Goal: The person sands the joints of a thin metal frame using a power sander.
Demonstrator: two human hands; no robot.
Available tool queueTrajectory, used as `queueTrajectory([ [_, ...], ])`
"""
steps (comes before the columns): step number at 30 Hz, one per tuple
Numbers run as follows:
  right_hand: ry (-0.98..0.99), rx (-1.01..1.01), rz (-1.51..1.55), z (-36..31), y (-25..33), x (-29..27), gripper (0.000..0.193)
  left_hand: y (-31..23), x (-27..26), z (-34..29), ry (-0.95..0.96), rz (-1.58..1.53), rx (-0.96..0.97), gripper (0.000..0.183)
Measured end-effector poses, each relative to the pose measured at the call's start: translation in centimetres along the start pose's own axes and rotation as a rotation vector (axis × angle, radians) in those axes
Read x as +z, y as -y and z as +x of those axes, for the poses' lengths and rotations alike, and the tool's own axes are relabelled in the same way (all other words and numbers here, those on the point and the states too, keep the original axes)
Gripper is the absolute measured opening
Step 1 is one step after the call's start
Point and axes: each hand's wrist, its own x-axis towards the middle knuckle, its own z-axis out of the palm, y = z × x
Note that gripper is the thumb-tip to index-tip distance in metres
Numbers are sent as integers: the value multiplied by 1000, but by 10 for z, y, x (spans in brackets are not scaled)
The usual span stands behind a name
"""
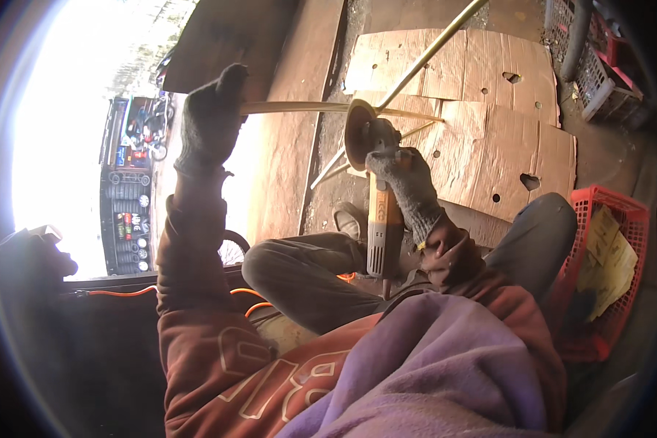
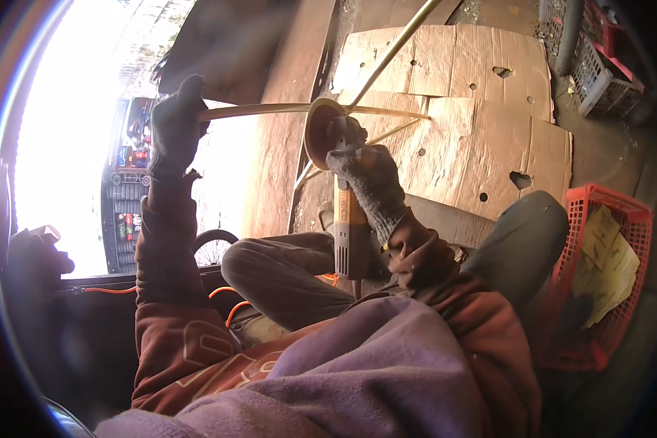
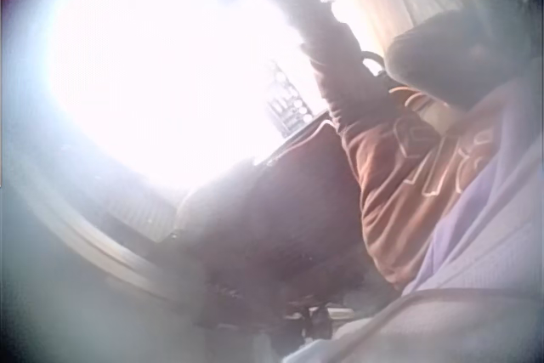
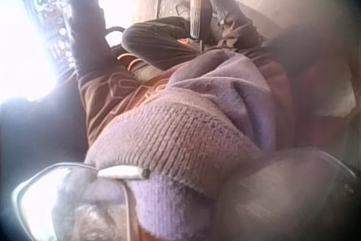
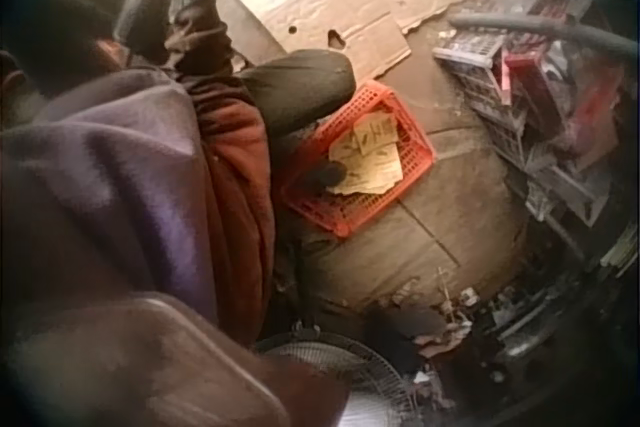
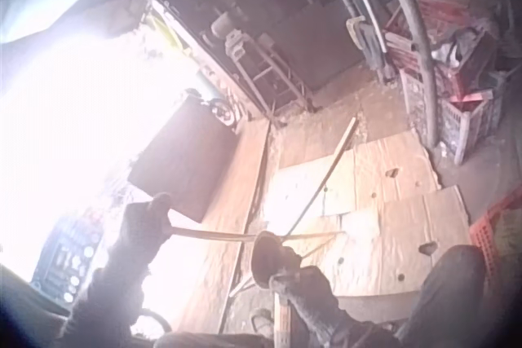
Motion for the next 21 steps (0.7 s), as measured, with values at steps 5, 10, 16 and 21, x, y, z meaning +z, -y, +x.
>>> queueTrajectory([
  [5, 70, -582, -457, -23, 52, 40, 30, -17, 3, -19, -47, -424, -700, 65],
  [10, 112, 117, 268, -30, 22, 20, 34, -29, 13, -37, -316, -581, -561, 53],
  [16, 38, 269, 389, -44, 0, -22, 35, -48, 37, -72, -929, -1217, -880, 51],
  [21, 145, 228, 424, -49, 2, -15, 47, -63, 50, -87, -1091, -1811, -588, 81],
])
